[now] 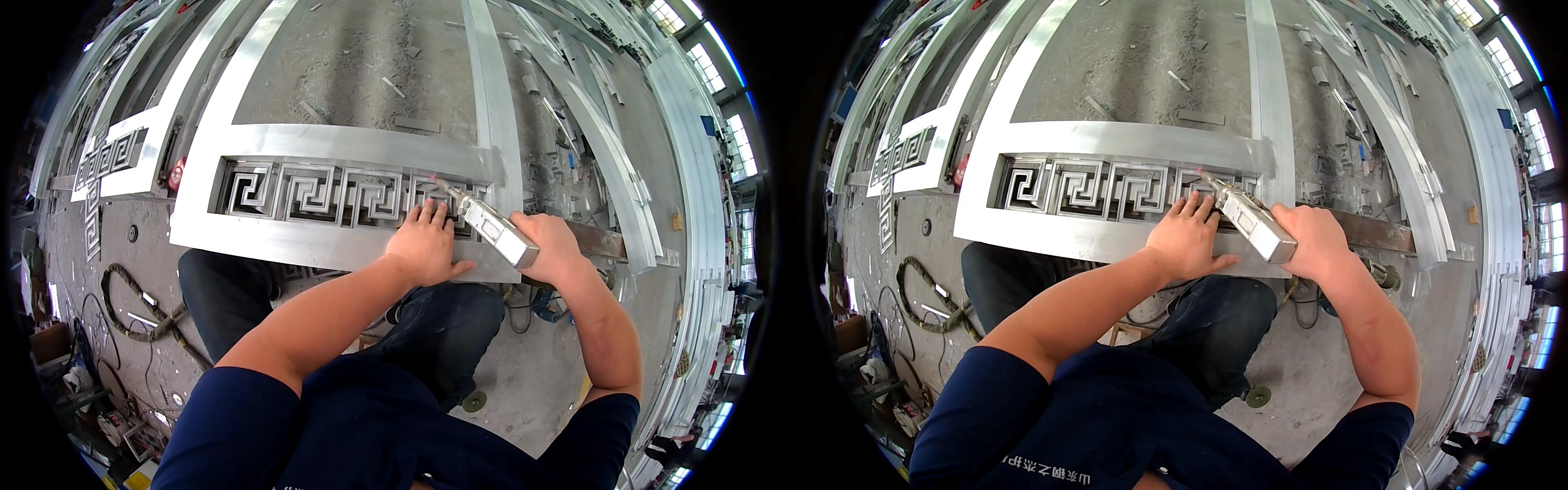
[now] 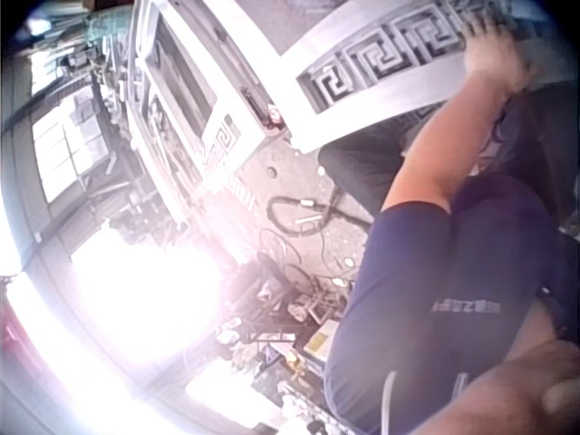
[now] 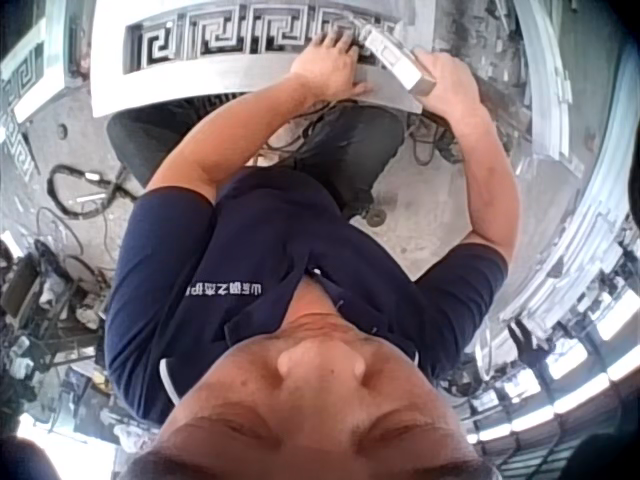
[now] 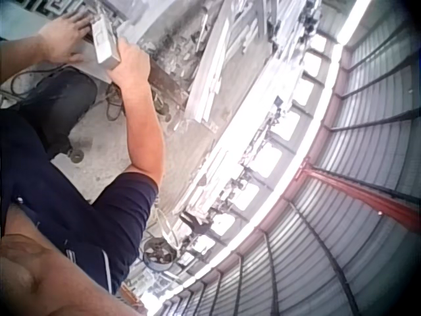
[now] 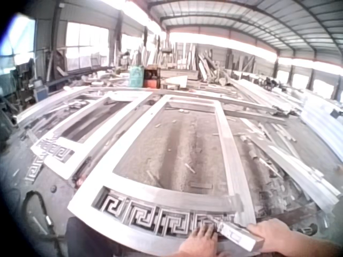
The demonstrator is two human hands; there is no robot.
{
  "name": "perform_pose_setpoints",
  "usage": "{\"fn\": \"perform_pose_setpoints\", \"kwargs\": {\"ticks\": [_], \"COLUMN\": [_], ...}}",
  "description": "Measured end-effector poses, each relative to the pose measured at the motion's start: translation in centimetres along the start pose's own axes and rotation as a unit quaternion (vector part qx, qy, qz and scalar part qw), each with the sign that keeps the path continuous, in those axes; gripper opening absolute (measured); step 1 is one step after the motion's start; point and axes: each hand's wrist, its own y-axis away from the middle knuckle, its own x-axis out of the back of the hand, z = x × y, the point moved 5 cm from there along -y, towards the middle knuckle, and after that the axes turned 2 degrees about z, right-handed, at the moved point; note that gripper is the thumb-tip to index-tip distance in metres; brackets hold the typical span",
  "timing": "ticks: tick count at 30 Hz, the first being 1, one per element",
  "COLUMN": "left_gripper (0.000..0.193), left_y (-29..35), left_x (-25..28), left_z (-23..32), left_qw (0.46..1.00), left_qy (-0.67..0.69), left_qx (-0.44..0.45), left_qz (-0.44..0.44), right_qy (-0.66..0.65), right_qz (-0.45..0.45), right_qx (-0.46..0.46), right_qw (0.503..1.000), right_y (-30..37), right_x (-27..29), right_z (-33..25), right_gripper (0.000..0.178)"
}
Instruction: The person welds decorative Greek key metal inserts into rectangular metal frames using a handheld welding tool. They position the inserts, weld them in place, and then flip the frames to weld the opposite side.
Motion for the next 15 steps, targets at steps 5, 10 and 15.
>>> {"fn": "perform_pose_setpoints", "kwargs": {"ticks": [5, 10, 15], "left_gripper": [0.092, 0.091, 0.090], "left_y": [0.05, 0.02, 0.09], "left_x": [0.19, 0.02, 0.10], "left_z": [0.07, 0.07, 0.12], "left_qw": [1.000, 1.000, 1.000], "left_qy": [0.000, -0.004, -0.011], "left_qx": [0.001, 0.004, 0.001], "left_qz": [-0.007, -0.006, 0.027], "right_qy": [-0.008, -0.013, -0.009], "right_qz": [-0.003, 0.007, 0.004], "right_qx": [0.002, 0.009, 0.002], "right_qw": [1.000, 1.000, 1.000], "right_y": [0.02, -0.02, -0.12], "right_x": [0.06, -0.09, -0.21], "right_z": [0.10, 0.27, 0.37], "right_gripper": [0.028, 0.028, 0.027]}}
